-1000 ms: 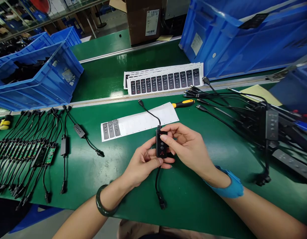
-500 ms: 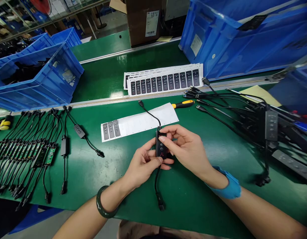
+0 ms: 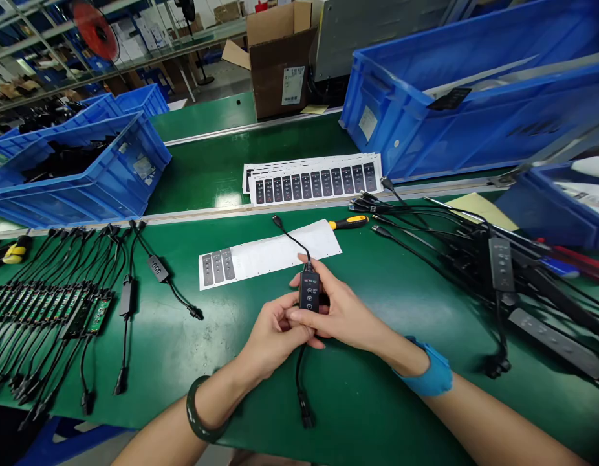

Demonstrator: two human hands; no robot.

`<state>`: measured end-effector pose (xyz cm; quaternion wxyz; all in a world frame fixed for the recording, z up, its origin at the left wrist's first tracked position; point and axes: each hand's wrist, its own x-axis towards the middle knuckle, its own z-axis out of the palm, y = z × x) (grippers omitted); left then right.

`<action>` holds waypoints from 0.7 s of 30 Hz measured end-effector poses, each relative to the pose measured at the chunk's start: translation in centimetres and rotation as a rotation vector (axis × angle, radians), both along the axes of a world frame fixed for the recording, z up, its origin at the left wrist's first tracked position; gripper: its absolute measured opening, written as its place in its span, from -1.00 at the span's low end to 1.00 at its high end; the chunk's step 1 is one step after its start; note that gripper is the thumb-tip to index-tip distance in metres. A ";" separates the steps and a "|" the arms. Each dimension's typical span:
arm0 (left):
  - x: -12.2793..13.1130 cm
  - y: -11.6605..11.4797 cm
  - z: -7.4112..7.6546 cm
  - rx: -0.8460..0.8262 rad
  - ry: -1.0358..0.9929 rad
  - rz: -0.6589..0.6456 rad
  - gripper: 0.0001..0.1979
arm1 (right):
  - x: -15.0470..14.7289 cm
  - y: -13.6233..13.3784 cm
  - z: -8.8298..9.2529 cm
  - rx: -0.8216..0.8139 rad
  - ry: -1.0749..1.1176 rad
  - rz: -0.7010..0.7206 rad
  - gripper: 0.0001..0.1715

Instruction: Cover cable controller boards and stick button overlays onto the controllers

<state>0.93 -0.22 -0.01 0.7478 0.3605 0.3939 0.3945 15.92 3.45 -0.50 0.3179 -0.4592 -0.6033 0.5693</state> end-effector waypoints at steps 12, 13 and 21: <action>0.3 -0.1 -0.8 -0.062 0.047 0.044 -0.50 | 0.2 0.4 -0.5 0.066 0.030 -0.113 -0.42; 0.3 0.0 -0.9 -0.050 0.051 0.058 -0.51 | 0.1 0.3 -0.6 0.104 0.003 -0.092 -0.41; 0.5 0.7 -1.4 -0.004 0.083 0.044 -0.47 | -0.7 -0.1 -1.0 0.231 -0.166 -0.133 -0.40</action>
